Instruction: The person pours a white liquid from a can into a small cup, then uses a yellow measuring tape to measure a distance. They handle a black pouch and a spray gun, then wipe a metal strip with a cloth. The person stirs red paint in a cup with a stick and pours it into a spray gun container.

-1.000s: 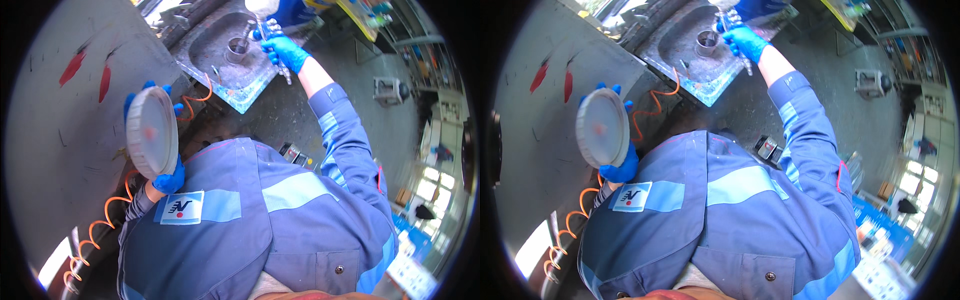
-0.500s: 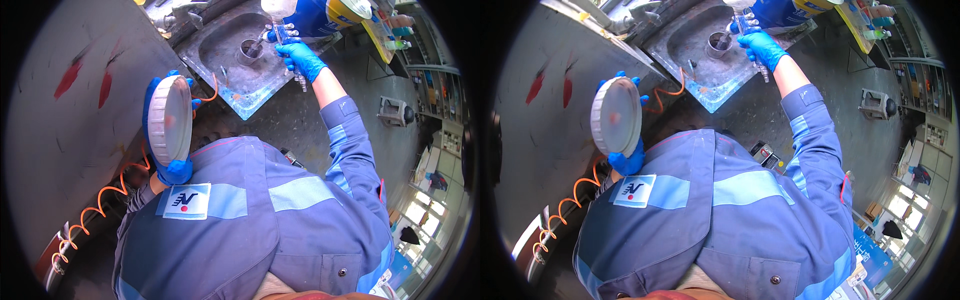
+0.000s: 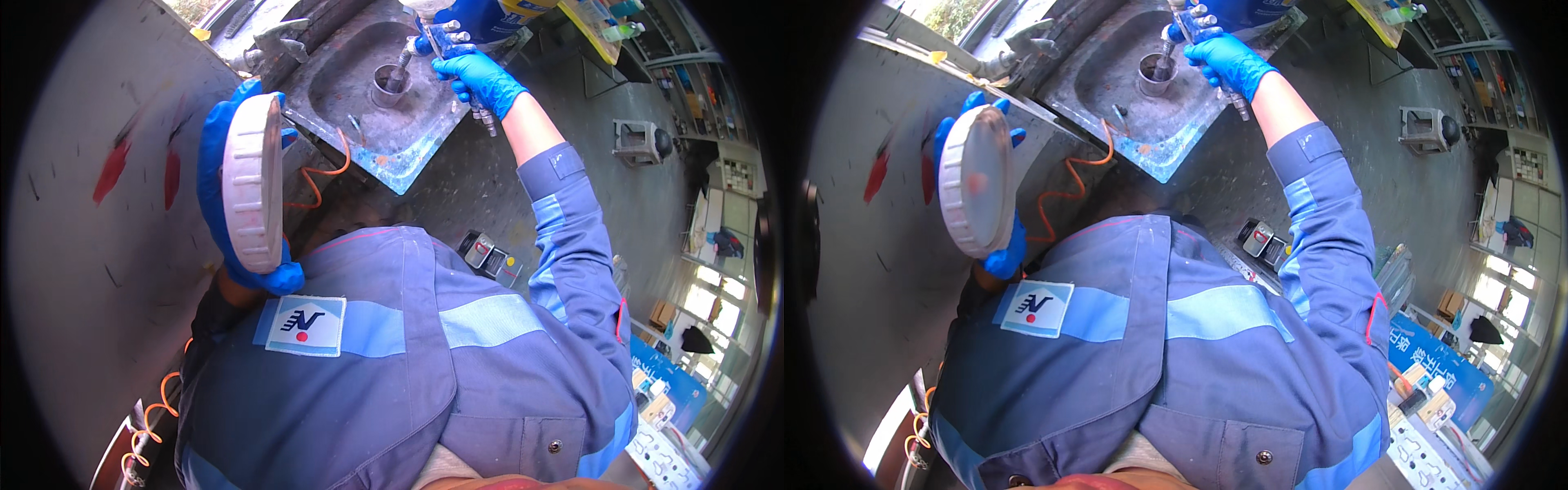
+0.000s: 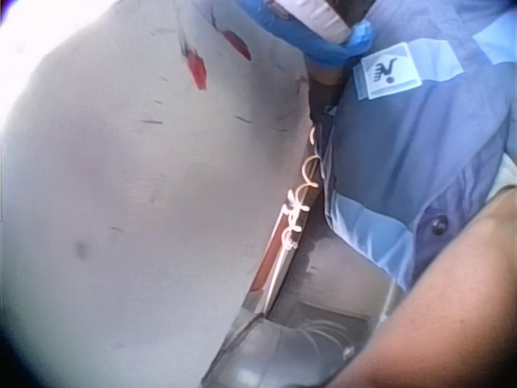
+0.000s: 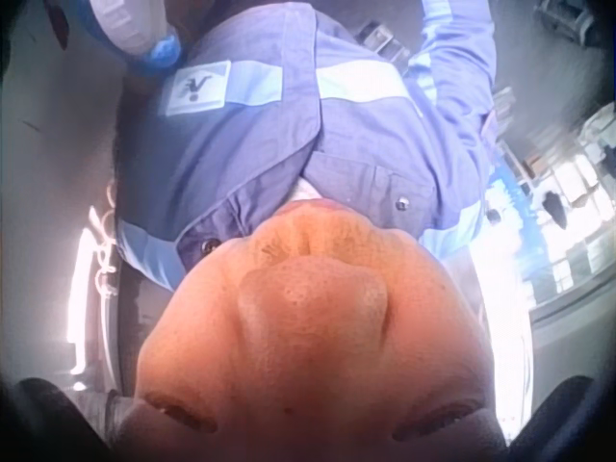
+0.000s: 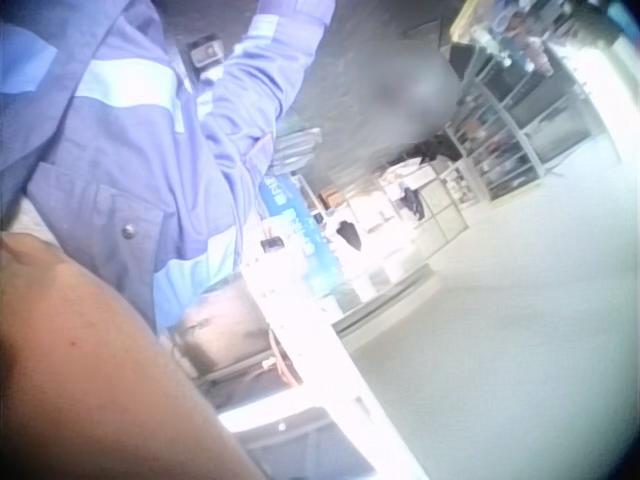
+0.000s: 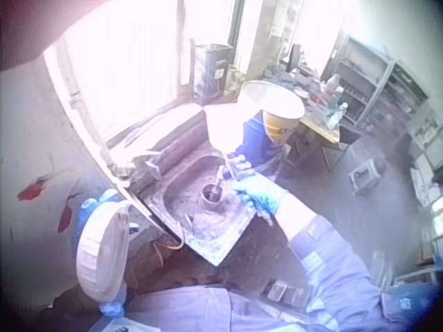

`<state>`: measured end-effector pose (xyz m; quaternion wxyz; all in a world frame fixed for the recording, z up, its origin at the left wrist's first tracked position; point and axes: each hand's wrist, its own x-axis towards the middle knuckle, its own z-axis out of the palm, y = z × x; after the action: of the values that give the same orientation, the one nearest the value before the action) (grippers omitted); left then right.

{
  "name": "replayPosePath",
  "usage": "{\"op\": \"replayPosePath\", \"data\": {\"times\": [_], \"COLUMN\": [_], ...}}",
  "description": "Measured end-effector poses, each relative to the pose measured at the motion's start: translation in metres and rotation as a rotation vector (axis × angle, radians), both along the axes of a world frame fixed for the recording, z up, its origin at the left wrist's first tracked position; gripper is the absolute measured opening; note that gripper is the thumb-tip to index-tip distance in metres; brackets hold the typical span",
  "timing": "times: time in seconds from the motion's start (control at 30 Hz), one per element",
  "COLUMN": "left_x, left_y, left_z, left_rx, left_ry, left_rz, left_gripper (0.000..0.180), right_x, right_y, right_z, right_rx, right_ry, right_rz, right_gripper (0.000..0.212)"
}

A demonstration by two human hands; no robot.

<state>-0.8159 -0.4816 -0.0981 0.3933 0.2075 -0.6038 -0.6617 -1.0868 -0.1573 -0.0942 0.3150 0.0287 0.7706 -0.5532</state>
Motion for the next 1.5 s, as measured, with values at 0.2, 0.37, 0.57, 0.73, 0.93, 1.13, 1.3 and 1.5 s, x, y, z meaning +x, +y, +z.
{"op": "replayPosePath", "data": {"times": [0.2, 0.37, 0.57, 0.73, 0.93, 1.13, 1.3, 1.5], "left_x": [-0.007, -0.012, -0.011, -0.012, -0.030, -0.071, -0.099, -0.101], "left_y": [-0.025, -0.046, -0.056, -0.061, -0.070, -0.062, -0.040, -0.011], "left_z": [-0.002, -0.005, -0.009, -0.015, -0.033, -0.037, -0.037, -0.018], "left_rx": [-0.017, -0.021, -0.013, -0.003, -0.032, -0.184, -0.307, -0.359], "left_ry": [-0.014, -0.015, -0.021, -0.029, -0.078, -0.118, -0.049, 0.115], "left_rz": [-0.004, -0.002, -0.009, -0.023, -0.088, -0.260, -0.390, -0.502], "left_gripper": [0.082, 0.081, 0.080, 0.079, 0.078, 0.077, 0.077, 0.076], "right_x": [0.009, 0.017, 0.002, -0.010, 0.018, 0.058, 0.094, 0.163], "right_y": [-0.003, -0.008, -0.010, -0.010, -0.034, -0.069, -0.100, -0.102], "right_z": [0.000, 0.014, 0.036, 0.042, 0.002, -0.055, -0.052, -0.034], "right_rx": [-0.003, -0.018, 0.057, 0.076, 0.024, -0.013, 0.047, -0.195], "right_ry": [0.037, 0.087, 0.059, 0.081, 0.135, 0.162, 0.578, 0.803], "right_rz": [-0.032, -0.081, -0.083, -0.023, -0.029, -0.167, -0.342, -0.495], "right_gripper": [0.017, 0.021, 0.026, 0.025, 0.009, 0.017, 0.030, 0.035]}}
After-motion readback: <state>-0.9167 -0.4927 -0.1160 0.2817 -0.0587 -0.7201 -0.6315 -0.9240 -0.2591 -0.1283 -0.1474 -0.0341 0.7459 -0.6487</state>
